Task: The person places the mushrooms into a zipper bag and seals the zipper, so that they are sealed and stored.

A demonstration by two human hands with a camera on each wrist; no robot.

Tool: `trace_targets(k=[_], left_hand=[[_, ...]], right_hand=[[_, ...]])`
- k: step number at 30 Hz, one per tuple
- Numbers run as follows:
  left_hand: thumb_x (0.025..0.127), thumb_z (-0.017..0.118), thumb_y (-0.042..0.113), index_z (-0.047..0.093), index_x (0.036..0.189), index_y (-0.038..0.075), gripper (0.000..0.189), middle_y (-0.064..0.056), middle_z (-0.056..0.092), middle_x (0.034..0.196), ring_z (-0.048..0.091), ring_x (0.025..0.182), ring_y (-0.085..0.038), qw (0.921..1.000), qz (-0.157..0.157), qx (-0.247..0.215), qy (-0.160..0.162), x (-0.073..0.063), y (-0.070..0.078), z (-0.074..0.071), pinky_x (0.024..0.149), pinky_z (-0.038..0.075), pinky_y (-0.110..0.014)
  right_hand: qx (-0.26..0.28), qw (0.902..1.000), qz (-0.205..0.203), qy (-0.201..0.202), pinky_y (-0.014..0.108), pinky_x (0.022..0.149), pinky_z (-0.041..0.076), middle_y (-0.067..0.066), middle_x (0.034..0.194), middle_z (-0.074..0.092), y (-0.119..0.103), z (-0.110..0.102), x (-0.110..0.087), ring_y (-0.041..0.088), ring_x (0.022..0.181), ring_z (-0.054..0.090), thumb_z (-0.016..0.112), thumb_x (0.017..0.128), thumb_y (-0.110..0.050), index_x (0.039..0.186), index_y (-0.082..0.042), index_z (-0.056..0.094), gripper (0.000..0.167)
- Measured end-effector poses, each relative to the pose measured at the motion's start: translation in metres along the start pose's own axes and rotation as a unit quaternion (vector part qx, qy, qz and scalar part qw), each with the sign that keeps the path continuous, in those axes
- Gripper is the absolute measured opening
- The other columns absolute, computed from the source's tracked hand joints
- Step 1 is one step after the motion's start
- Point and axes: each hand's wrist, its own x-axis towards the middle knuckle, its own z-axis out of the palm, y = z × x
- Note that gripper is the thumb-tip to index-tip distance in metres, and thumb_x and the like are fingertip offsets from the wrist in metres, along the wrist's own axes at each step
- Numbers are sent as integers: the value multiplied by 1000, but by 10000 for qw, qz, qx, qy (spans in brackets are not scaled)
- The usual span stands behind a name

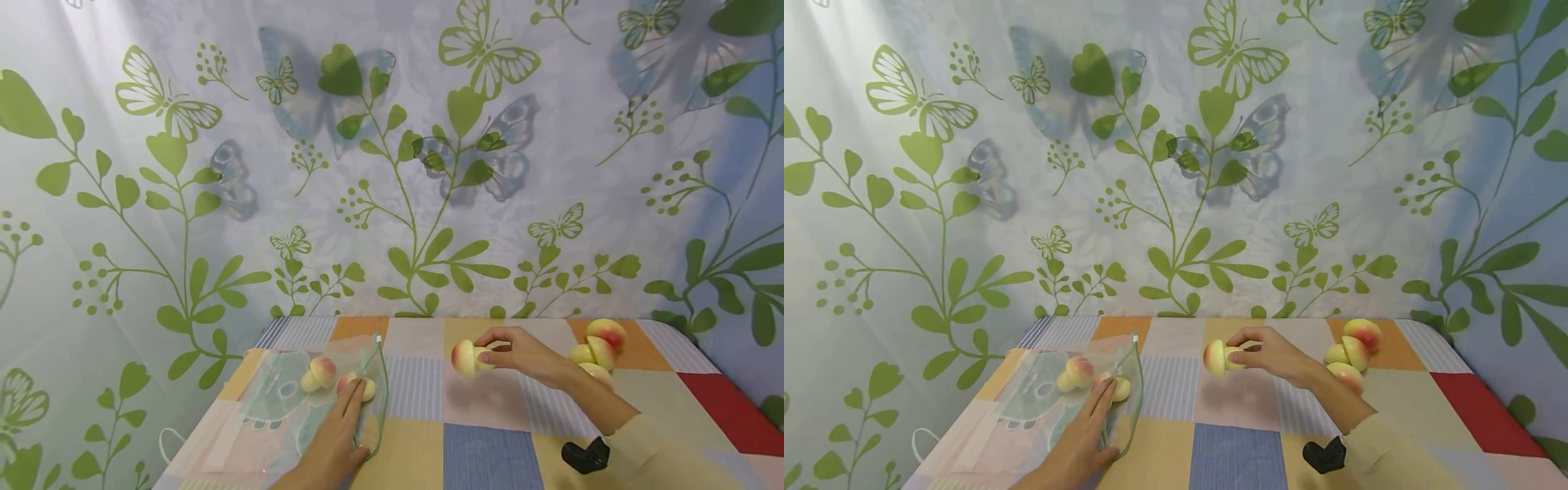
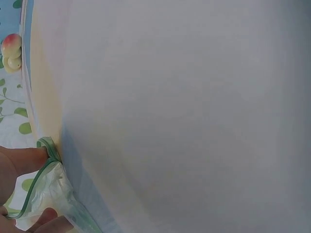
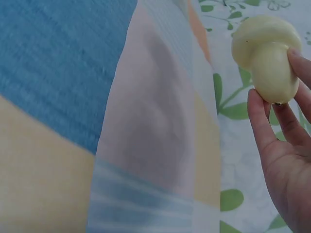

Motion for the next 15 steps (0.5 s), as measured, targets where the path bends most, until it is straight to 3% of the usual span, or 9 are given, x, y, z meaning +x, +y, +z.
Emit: trace_targets(k=[9, 15], left_hand=[[72, 94, 4, 22, 160, -5, 114, -26, 25, 163, 37, 143, -47, 10000, 22, 25, -14, 0, 0, -1, 108, 44, -56], [72, 94, 4, 23, 160, -4, 113, -24, 26, 163, 39, 142, -47, 10000, 37, 14, 35, 0, -1, 0, 107, 45, -58]], right_hand=[[78, 9999, 0, 78, 43, 89, 59, 16, 121, 61, 0, 36, 31, 33, 106, 66, 76, 97, -17, 115, 1, 67, 27], [158, 9998, -35, 128, 39, 87, 60, 15, 118, 63, 3, 59, 49, 29, 102, 67, 77, 96, -16, 113, 2, 67, 27]])
